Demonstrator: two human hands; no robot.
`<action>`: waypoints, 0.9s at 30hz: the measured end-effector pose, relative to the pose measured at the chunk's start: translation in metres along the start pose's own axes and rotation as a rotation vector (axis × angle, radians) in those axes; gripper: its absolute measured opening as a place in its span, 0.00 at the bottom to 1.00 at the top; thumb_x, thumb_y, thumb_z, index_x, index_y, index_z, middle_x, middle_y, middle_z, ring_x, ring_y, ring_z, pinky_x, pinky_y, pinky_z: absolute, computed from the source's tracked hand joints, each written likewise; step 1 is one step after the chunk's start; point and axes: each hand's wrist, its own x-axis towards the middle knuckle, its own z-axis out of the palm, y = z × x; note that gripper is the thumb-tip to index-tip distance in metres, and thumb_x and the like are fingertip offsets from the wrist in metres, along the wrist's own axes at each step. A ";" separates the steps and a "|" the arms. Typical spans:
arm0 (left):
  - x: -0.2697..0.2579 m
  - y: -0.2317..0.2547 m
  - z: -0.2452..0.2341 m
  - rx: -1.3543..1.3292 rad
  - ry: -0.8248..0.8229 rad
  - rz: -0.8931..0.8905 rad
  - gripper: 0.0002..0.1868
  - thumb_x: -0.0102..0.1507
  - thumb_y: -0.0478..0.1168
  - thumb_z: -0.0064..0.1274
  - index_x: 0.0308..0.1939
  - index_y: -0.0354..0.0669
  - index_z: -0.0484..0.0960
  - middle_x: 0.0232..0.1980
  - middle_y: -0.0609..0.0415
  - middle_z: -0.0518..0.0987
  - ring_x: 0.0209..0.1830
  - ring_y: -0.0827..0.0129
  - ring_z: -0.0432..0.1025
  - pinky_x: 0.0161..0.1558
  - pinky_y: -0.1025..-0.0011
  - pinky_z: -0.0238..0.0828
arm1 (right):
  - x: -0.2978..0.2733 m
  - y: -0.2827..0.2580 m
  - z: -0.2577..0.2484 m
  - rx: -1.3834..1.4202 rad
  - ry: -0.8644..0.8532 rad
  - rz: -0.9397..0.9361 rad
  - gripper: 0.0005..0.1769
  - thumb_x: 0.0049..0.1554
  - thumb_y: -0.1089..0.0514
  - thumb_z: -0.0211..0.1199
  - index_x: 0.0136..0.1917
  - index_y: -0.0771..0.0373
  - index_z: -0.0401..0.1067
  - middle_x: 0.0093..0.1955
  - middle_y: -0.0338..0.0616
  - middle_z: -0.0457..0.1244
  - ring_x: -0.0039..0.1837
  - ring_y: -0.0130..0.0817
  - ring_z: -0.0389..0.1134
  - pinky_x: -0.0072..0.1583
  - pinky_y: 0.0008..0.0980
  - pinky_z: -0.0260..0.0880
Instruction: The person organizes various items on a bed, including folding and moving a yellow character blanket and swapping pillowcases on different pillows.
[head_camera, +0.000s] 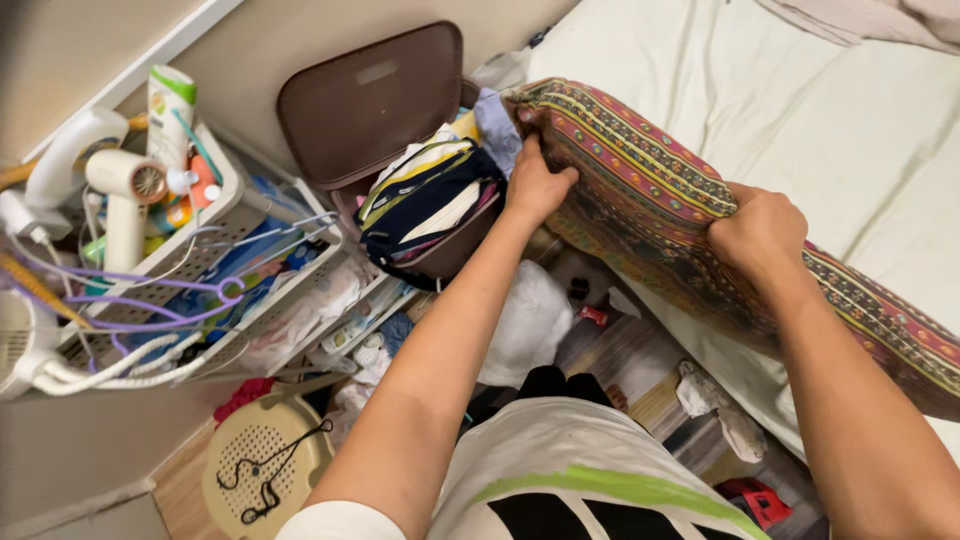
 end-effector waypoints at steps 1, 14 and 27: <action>0.001 0.002 0.006 -0.003 -0.007 0.006 0.53 0.52 0.50 0.67 0.74 0.36 0.57 0.69 0.32 0.69 0.70 0.41 0.66 0.70 0.57 0.63 | -0.001 0.004 -0.004 -0.001 0.004 0.008 0.30 0.49 0.60 0.60 0.64 0.42 0.79 0.49 0.57 0.71 0.53 0.56 0.71 0.56 0.50 0.69; -0.019 0.098 0.042 -0.200 0.102 0.163 0.57 0.43 0.37 0.67 0.74 0.42 0.54 0.71 0.36 0.63 0.74 0.42 0.56 0.72 0.56 0.54 | -0.027 0.057 -0.048 0.042 0.027 0.120 0.30 0.47 0.59 0.62 0.63 0.41 0.79 0.49 0.57 0.71 0.53 0.57 0.72 0.56 0.51 0.70; -0.042 0.144 0.142 -0.283 -0.219 0.177 0.40 0.49 0.34 0.55 0.66 0.35 0.62 0.63 0.30 0.70 0.64 0.35 0.64 0.65 0.54 0.63 | -0.120 0.128 -0.078 -0.034 0.161 0.389 0.32 0.47 0.61 0.61 0.65 0.42 0.78 0.50 0.58 0.71 0.55 0.57 0.71 0.57 0.51 0.70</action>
